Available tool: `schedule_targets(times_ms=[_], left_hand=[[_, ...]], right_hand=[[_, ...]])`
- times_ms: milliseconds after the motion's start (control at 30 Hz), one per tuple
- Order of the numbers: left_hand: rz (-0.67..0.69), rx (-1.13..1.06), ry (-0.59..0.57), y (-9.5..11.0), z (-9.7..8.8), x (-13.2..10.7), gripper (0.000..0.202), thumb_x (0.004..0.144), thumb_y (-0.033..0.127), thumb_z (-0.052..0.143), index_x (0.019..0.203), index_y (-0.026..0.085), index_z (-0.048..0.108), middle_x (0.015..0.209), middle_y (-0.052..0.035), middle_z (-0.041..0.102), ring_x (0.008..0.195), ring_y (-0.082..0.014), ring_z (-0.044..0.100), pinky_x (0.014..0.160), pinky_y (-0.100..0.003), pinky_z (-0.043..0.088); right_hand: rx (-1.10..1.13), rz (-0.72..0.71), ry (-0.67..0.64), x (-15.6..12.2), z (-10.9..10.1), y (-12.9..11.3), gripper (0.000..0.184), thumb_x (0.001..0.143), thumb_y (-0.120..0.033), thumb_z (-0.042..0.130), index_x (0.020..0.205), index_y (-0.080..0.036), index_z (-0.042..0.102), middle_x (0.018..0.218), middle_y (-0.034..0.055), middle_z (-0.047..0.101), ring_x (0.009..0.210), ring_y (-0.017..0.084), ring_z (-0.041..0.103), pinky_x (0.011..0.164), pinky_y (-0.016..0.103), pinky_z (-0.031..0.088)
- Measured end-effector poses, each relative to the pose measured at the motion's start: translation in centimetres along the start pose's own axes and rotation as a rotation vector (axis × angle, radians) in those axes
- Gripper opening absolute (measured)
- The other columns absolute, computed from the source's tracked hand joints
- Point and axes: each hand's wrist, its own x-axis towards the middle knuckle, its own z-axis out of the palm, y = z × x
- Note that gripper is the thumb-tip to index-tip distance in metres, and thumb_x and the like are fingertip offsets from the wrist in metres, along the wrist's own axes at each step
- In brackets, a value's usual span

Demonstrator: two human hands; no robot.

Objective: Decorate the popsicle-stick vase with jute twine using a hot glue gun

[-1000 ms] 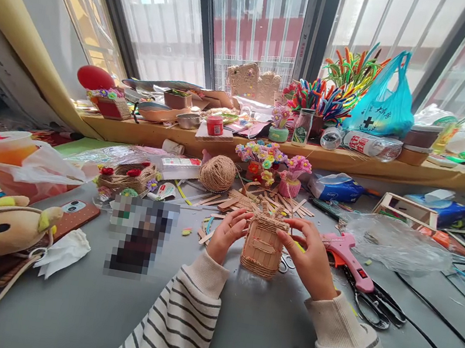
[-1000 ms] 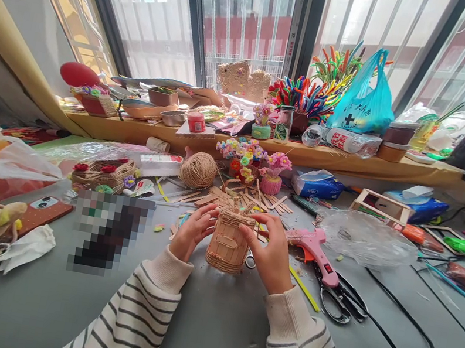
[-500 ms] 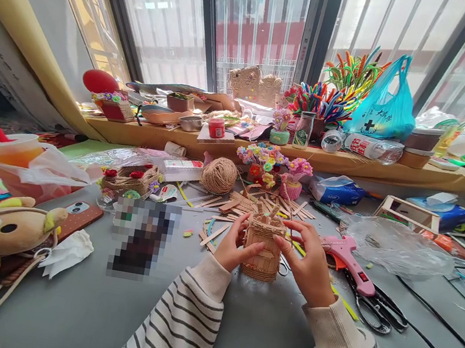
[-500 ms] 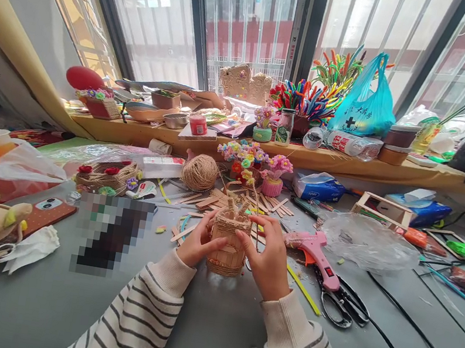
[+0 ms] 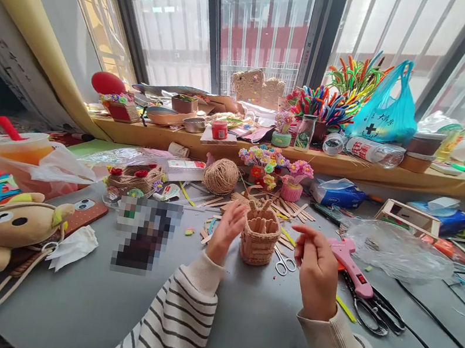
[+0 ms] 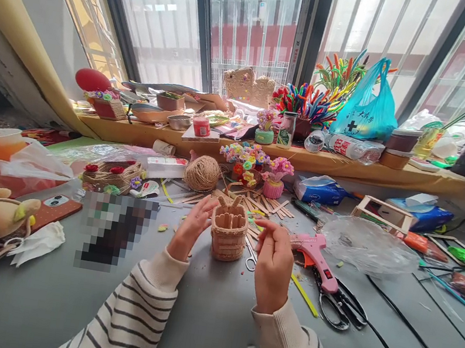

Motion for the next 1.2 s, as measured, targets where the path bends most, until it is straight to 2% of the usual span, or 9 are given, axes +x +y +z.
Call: schedule_targets(times_ms=[67,167,300,400,500,600,667,833,1200], left_hand=[[0.018,0.048,0.170,1.2,-0.7,0.5,0.049,0.081,0.047,0.037,0.119,0.016,0.040,0.127,-0.0148,0.047,0.114,-0.0231,0.048,0.092,-0.039,0.039],[0.252,0.557,0.323,2.5,-1.8,1.6,0.032,0.077,0.033,0.046,0.102,0.014,0.052,0.107,-0.0138,0.058,0.097,-0.0226,0.056,0.083,-0.038,0.045],[0.583,1.321,0.360,3.4,-1.9,2.6,0.024,0.077,0.016,0.045,0.096,0.015,0.059,0.101,-0.0121,0.063,0.095,-0.0264,0.056,0.080,-0.041,0.043],[0.715,1.562,0.346,3.3,-0.8,2.7,0.024,0.079,0.013,0.043,0.096,0.015,0.061,0.100,-0.0108,0.065,0.091,-0.0249,0.058,0.076,-0.038,0.044],[0.814,1.660,0.340,2.8,0.6,2.3,0.025,0.082,0.012,0.041,0.095,0.015,0.062,0.098,-0.0093,0.066,0.088,-0.0226,0.059,0.074,-0.035,0.044],[0.837,1.708,0.360,2.5,1.4,1.8,0.027,0.083,0.011,0.038,0.097,0.014,0.061,0.097,-0.0089,0.066,0.086,-0.0214,0.059,0.074,-0.034,0.045],[0.825,1.723,0.372,2.5,1.7,1.6,0.028,0.083,0.010,0.037,0.098,0.013,0.061,0.098,-0.0093,0.066,0.086,-0.0216,0.059,0.075,-0.035,0.045],[0.776,1.752,0.335,2.8,1.8,1.2,0.029,0.082,0.008,0.037,0.102,0.010,0.058,0.101,-0.0111,0.064,0.088,-0.0227,0.058,0.076,-0.036,0.045],[0.682,1.805,0.252,2.7,1.6,0.6,0.036,0.083,0.008,0.034,0.114,0.010,0.052,0.107,-0.0128,0.061,0.094,-0.0231,0.056,0.081,-0.037,0.044]], right_hand=[[0.001,0.010,0.052,-0.5,0.4,-0.3,0.025,0.082,-0.032,0.042,0.099,-0.016,0.053,0.077,0.0022,0.048,0.063,0.011,0.047,0.052,0.025,0.043],[-0.131,-0.204,0.092,-1.9,1.3,-1.1,0.030,0.078,-0.030,0.051,0.105,-0.017,0.050,0.087,0.0044,0.045,0.071,0.012,0.048,0.057,0.026,0.048],[-0.312,-0.710,-0.024,-4.2,2.5,-2.1,0.035,0.080,-0.029,0.052,0.112,-0.016,0.047,0.089,0.0058,0.048,0.079,0.013,0.051,0.067,0.026,0.049],[-0.357,-0.967,-0.146,-5.4,3.3,-2.4,0.039,0.084,-0.041,0.042,0.110,-0.012,0.051,0.082,0.0056,0.054,0.076,0.013,0.052,0.064,0.026,0.047],[-0.302,-1.027,-0.248,-6.1,3.9,-2.6,0.040,0.085,-0.041,0.042,0.107,-0.010,0.054,0.080,0.0049,0.059,0.070,0.013,0.052,0.056,0.027,0.044],[-0.282,-0.997,-0.301,-6.7,4.2,-3.0,0.019,0.082,-0.018,0.049,0.099,-0.011,0.057,0.076,0.0020,0.060,0.065,0.012,0.050,0.051,0.026,0.039],[-0.247,-0.950,-0.298,-7.2,4.5,-3.3,0.013,0.082,-0.014,0.048,0.088,-0.012,0.059,0.069,0.0006,0.059,0.060,0.011,0.046,0.049,0.026,0.036],[-0.144,-1.077,-0.410,-9.0,6.0,-3.3,0.020,0.083,-0.017,0.044,0.066,-0.015,0.054,0.059,-0.0021,0.050,0.053,0.009,0.038,0.042,0.026,0.026],[-0.120,-1.136,-0.400,-11.0,7.4,-2.5,0.020,0.083,-0.017,0.042,0.064,-0.017,0.047,0.056,-0.0040,0.041,0.052,0.007,0.035,0.040,0.025,0.019]])
